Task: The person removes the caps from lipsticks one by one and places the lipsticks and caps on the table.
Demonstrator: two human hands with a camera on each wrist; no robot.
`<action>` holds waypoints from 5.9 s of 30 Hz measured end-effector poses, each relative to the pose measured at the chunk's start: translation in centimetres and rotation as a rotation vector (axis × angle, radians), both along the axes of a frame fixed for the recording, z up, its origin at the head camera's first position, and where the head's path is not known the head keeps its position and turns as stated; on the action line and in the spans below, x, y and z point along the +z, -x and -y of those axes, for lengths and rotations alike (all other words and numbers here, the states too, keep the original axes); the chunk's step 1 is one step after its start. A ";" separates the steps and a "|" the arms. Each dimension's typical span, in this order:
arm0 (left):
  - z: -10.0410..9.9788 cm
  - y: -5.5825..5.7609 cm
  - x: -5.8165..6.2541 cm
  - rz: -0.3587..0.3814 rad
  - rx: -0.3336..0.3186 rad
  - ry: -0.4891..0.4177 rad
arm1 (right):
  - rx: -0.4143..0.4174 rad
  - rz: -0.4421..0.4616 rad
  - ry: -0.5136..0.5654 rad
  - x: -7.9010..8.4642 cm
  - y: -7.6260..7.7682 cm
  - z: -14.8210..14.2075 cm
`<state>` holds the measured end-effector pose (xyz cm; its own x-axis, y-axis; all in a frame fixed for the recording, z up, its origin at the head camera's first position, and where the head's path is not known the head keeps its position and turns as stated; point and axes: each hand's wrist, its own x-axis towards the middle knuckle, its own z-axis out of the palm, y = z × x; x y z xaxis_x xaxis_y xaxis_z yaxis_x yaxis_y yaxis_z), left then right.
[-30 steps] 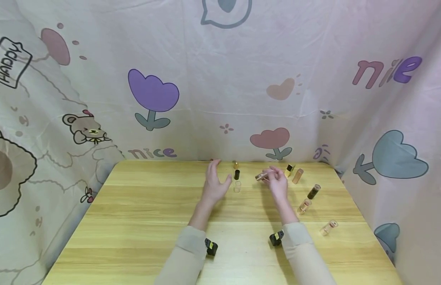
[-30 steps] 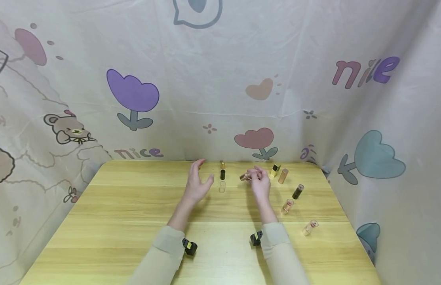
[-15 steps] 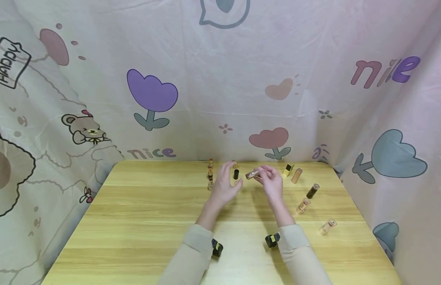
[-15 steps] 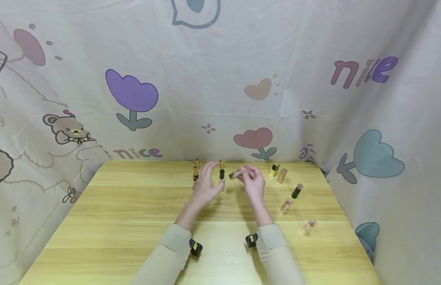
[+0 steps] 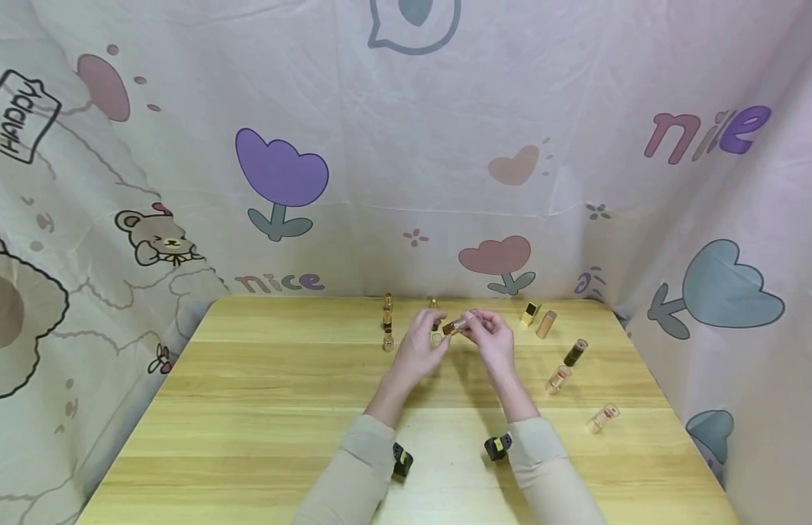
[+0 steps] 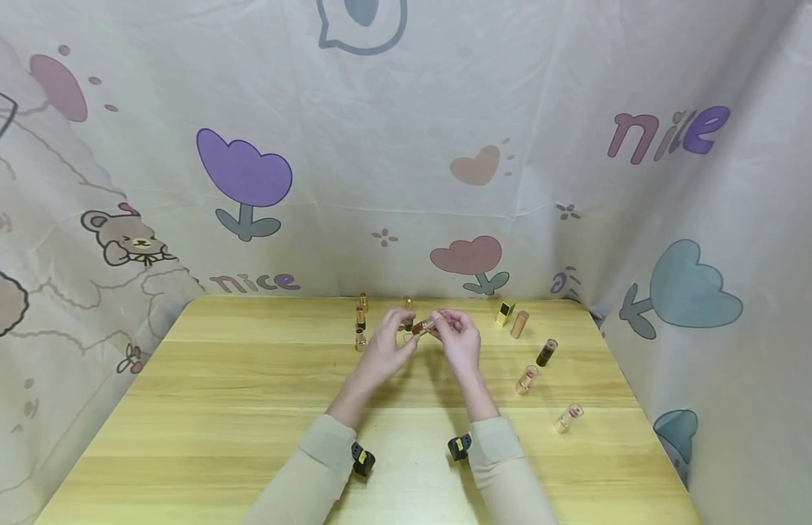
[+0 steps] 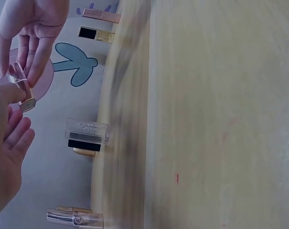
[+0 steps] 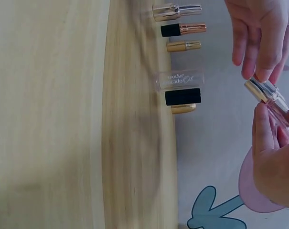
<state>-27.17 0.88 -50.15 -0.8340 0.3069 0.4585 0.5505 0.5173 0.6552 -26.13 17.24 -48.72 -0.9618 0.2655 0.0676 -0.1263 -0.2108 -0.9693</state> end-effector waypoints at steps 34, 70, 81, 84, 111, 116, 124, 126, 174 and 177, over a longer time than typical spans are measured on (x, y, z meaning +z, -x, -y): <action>0.9 -1.1 0.8 0.016 -0.015 0.040 | 0.071 0.049 0.059 -0.4 -0.4 0.5; 7.3 -2.2 0.2 0.172 -0.010 -0.476 | 0.057 -0.096 -0.221 0.6 -1.3 -1.2; 9.1 -2.5 -0.2 0.284 -0.035 -0.484 | 0.149 -0.088 -0.470 -0.1 -2.2 -0.7; 9.7 -2.6 -0.3 0.324 -0.033 -0.454 | 0.196 -0.083 -0.491 -0.4 -2.3 -0.6; 11.7 -2.2 -1.3 0.430 -0.004 0.004 | 0.485 -0.066 -0.872 -3.5 -2.4 0.5; 11.6 -1.9 -1.8 0.440 0.003 0.050 | 0.517 -0.067 -0.883 -3.7 -2.3 0.4; 11.4 -1.6 -2.2 0.443 -0.033 0.069 | 0.549 -0.078 -0.919 -3.9 -2.1 0.4; 11.3 -1.5 -2.3 0.443 -0.033 0.071 | 0.554 -0.082 -0.922 -3.9 -2.1 0.3; 11.0 -1.3 -2.9 0.522 0.004 0.047 | -0.384 -0.089 -0.463 -0.1 -7.6 -7.0; 11.1 -1.4 -3.0 0.524 -0.003 0.050 | -0.433 0.000 -0.520 -0.4 -8.2 -7.7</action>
